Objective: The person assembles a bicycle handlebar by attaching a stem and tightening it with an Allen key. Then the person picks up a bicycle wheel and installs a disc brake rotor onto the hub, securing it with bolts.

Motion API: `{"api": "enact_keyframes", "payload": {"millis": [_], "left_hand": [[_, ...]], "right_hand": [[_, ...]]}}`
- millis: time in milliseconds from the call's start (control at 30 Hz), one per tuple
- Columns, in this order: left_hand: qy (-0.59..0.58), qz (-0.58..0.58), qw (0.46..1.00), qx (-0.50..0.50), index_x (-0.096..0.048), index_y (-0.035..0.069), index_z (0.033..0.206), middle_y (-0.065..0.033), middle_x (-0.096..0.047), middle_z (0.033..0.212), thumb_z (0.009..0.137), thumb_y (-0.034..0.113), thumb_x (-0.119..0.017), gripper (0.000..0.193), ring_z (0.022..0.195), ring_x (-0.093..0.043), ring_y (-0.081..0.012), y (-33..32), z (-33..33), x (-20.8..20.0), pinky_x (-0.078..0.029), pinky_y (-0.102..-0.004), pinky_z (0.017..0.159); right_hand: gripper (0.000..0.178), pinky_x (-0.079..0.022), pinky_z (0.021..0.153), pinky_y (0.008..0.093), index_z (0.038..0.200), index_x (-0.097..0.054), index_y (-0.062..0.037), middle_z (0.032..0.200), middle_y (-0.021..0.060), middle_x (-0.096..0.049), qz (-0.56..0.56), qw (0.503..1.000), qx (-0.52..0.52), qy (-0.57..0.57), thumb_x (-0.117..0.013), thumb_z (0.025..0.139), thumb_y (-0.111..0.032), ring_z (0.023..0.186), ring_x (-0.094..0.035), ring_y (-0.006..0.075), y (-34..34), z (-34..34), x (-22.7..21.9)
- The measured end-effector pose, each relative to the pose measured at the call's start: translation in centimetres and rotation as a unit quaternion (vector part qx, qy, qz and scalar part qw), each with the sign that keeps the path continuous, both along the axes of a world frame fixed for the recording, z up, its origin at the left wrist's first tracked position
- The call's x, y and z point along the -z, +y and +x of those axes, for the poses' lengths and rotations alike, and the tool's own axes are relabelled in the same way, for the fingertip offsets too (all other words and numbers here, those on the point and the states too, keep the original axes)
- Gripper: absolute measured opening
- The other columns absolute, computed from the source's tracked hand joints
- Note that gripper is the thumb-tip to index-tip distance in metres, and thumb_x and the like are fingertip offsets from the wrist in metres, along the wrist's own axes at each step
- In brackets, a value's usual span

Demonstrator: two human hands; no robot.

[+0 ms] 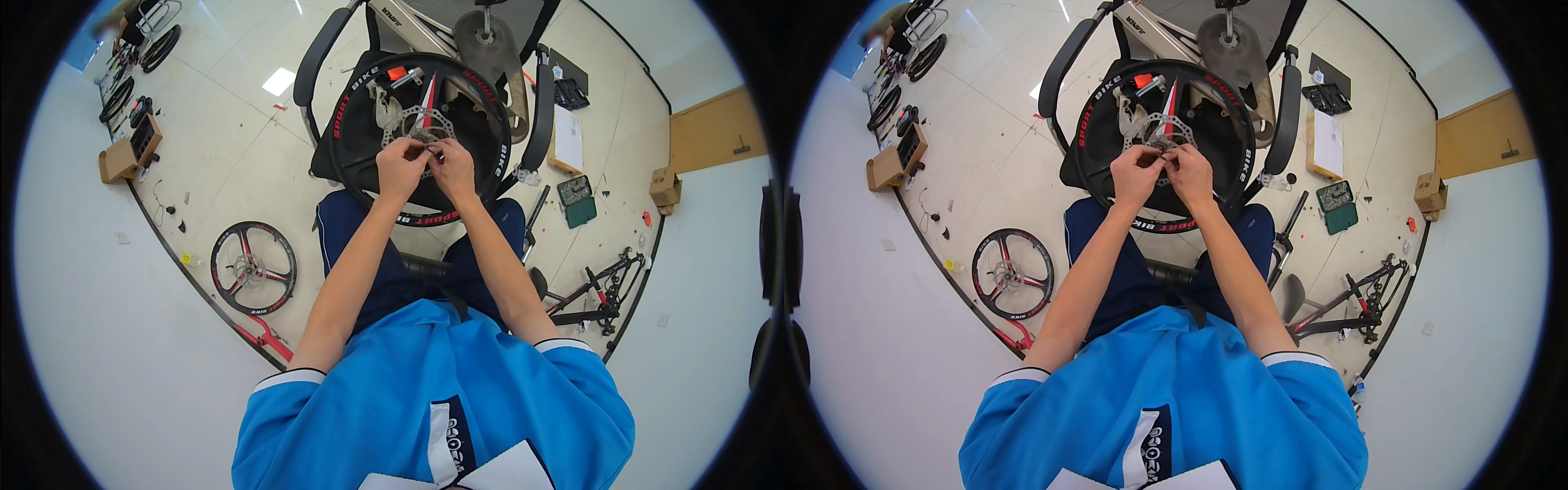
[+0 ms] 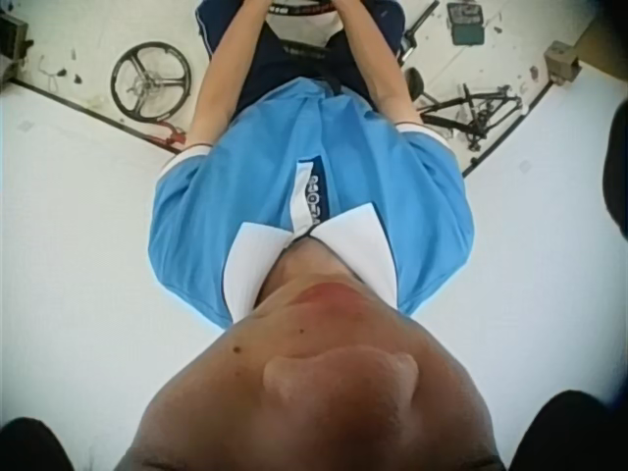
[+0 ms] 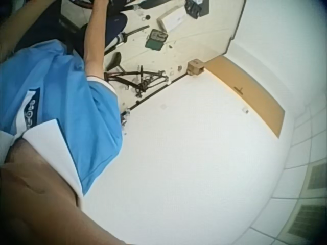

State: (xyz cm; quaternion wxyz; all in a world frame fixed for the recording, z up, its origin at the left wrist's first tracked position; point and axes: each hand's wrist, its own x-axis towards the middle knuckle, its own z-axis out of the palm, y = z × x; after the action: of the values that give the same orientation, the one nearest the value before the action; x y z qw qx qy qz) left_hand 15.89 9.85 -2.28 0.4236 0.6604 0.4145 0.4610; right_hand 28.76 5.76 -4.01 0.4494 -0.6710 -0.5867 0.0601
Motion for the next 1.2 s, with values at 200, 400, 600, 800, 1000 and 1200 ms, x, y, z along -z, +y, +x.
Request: {"api": "enact_keyframes", "payload": {"millis": [200,400,600,800,1000,1200], "left_hand": [[-0.105,0.093,0.988,0.066,-0.074,-0.001,0.096,-0.0098,-0.073,0.088,0.084,0.004,-0.075,0.013,0.073,-0.07,-0.0145,0.1,0.2,0.0,-0.055,-0.0261,0.067],[-0.042,0.096,0.994,0.014,-0.075,-0.001,0.095,-0.0095,-0.072,0.08,0.083,0.003,-0.075,0.012,0.069,-0.069,-0.0153,0.2,0.1,0.5,-0.053,-0.0254,0.064],[-0.082,0.051,0.995,-0.016,-0.074,-0.001,0.091,-0.0077,-0.072,0.076,0.081,0.006,-0.08,0.013,0.065,-0.067,-0.0112,-0.1,0.8,1.0,-0.051,-0.0246,0.06],[-0.13,-0.004,0.991,-0.041,-0.072,-0.004,0.092,-0.0052,-0.072,0.078,0.083,0.003,-0.079,0.013,0.067,-0.066,-0.0077,-0.7,0.1,0.8,-0.05,-0.0207,0.061],[-0.261,-0.123,0.952,-0.099,-0.069,-0.005,0.096,-0.0059,-0.071,0.083,0.087,-0.001,-0.076,0.012,0.07,-0.065,-0.0083,-1.7,-4.1,-0.9,-0.053,-0.0205,0.065],[-0.197,-0.135,0.966,-0.1,-0.07,-0.004,0.095,-0.0041,-0.069,0.079,0.087,0.0,-0.075,0.011,0.068,-0.063,-0.0062,-2.6,-4.1,0.4,-0.05,-0.0191,0.062]], "right_hand": [[0.014,-0.054,0.071,0.0406,0.093,-0.073,-0.0033,0.092,0.0127,-0.066,-0.004,1.0,-0.007,-0.004,-0.07,0.08,-0.007,0.081,-0.067,0.0337,0.2,0.1,0.7],[0.014,-0.054,0.072,0.0419,0.093,-0.073,-0.0036,0.093,0.0138,-0.066,0.004,1.0,-0.006,0.02,-0.068,0.08,-0.007,0.081,-0.066,0.0353,0.4,-0.5,-0.4],[0.01,-0.054,0.071,0.0439,0.088,-0.071,-0.0023,0.089,0.0159,-0.064,-0.008,1.0,0.026,-0.015,-0.069,0.08,-0.008,0.079,-0.065,0.0378,0.6,-0.1,0.2],[0.013,-0.054,0.07,0.0417,0.087,-0.071,-0.0009,0.085,0.0164,-0.064,-0.028,0.999,0.001,-0.017,-0.072,0.078,-0.01,0.077,-0.066,0.036,0.0,0.0,-0.4],[0.013,-0.057,0.066,0.0333,0.087,-0.071,-0.0003,0.083,0.0111,-0.067,0.047,0.992,0.084,0.082,-0.075,0.077,-0.006,0.07,-0.069,0.02,-1.7,3.9,-1.0],[0.028,-0.056,0.085,0.0404,0.101,-0.072,0.0026,0.1,0.0217,-0.071,-0.246,0.966,0.055,-0.058,-0.072,0.075,-0.006,0.094,-0.07,0.0348,2.7,9.9,3.3]]}}
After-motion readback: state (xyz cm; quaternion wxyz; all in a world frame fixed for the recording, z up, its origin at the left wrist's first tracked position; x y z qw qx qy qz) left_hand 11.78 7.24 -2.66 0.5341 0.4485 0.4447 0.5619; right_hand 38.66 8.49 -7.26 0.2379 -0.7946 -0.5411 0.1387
